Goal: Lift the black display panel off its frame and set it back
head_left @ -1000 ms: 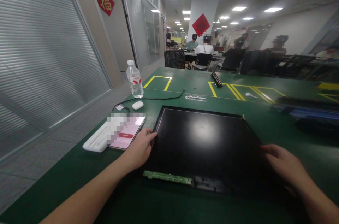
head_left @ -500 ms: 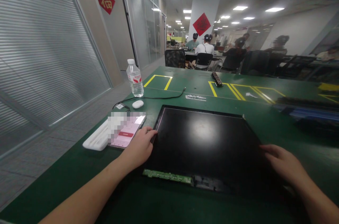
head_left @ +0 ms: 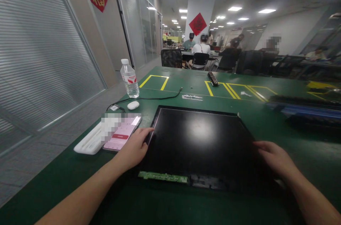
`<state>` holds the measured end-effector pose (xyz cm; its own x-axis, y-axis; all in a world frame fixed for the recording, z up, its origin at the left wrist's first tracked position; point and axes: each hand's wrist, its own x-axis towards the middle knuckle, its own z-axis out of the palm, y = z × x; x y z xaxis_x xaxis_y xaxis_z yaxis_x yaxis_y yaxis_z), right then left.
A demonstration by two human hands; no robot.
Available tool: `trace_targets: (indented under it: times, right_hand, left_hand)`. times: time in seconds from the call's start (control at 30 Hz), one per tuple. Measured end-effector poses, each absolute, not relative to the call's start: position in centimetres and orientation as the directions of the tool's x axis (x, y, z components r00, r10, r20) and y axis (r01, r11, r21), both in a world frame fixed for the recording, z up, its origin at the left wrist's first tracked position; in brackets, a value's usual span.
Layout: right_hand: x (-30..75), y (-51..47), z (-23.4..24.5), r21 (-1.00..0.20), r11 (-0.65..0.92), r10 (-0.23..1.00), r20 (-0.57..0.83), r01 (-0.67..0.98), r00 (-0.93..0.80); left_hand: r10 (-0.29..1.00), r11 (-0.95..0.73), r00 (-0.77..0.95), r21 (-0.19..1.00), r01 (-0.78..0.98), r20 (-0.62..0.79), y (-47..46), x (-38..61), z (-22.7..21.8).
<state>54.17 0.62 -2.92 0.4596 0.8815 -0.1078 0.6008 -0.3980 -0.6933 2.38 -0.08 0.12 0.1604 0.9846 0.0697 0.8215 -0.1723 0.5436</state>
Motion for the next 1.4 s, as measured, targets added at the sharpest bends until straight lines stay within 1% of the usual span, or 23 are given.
trace_targets:
  times: [0.07,0.17,0.27,0.33,0.4,0.5,0.63,0.7,0.77,0.83,0.93,1.07,1.27,1.4]
  right_hand:
    - [54.3,0.5,-3.0,-0.676,-0.379,0.888,-0.074,0.632,0.454]
    - [54.3,0.4,-3.0,-0.624,-0.355,0.889,0.004,0.696,0.457]
    - [54.0,0.2,-2.6,-0.581,-0.347,0.894,0.033,0.736,0.447]
    - [53.6,0.1,-2.4,-0.56,-0.364,0.889,0.028,0.744,0.456]
    - [53.4,0.0,-2.4,-0.549,-0.383,0.882,0.024,0.743,0.471]
    - [53.2,0.0,-2.7,-0.557,-0.377,0.879,0.038,0.74,0.475]
    - [53.1,0.0,-3.0,-0.58,-0.345,0.877,0.08,0.738,0.473]
    - [53.1,0.0,-3.0,-0.586,-0.349,0.874,0.078,0.731,0.48]
    - [53.2,0.0,-3.0,-0.59,-0.35,0.875,0.071,0.727,0.479]
    - [53.4,0.1,-3.1,-0.588,-0.351,0.878,0.065,0.729,0.475]
    - [53.6,0.2,-3.3,-0.587,-0.34,0.881,0.076,0.735,0.467]
    - [53.6,0.2,-3.5,-0.583,-0.336,0.882,0.08,0.74,0.464]
    - [53.5,0.1,-3.3,-0.577,-0.33,0.889,0.077,0.747,0.452]
    - [53.5,0.1,-3.4,-0.583,-0.327,0.887,0.083,0.743,0.455]
  left_hand:
    - [0.984,-0.178,0.164,0.515,0.839,0.073,-0.1,2.4,0.1]
    - [0.982,-0.188,0.173,0.436,0.88,0.076,-0.1,2.5,0.1]
    - [0.982,-0.188,0.18,0.384,0.904,0.056,-0.1,2.6,0.0]
    - [0.983,-0.18,0.182,0.384,0.906,0.032,-0.1,2.5,0.0]
    - [0.983,-0.177,0.184,0.408,0.896,0.022,-0.1,2.4,0.1]
    - [0.982,-0.181,0.181,0.494,0.85,0.049,0.1,2.0,0.0]
    - [0.982,-0.188,0.141,0.686,0.703,0.125,0.2,1.6,0.1]
    - [0.99,-0.141,0.078,0.8,0.583,0.118,0.1,1.7,0.6]
    - [0.998,-0.053,0.037,0.901,0.43,0.041,-0.1,2.0,1.3]
    - [0.998,0.053,0.02,0.964,0.261,-0.061,-0.3,2.4,2.0]
    - [0.982,0.188,-0.027,0.976,0.115,-0.186,-0.5,2.8,2.5]
    - [0.953,0.295,-0.092,0.955,0.044,-0.29,-0.5,3.2,2.7]
    - [0.923,0.355,-0.122,0.93,-0.094,-0.365,-0.4,3.6,2.6]
    - [0.908,0.357,-0.172,0.919,-0.165,-0.383,-0.1,3.9,2.2]
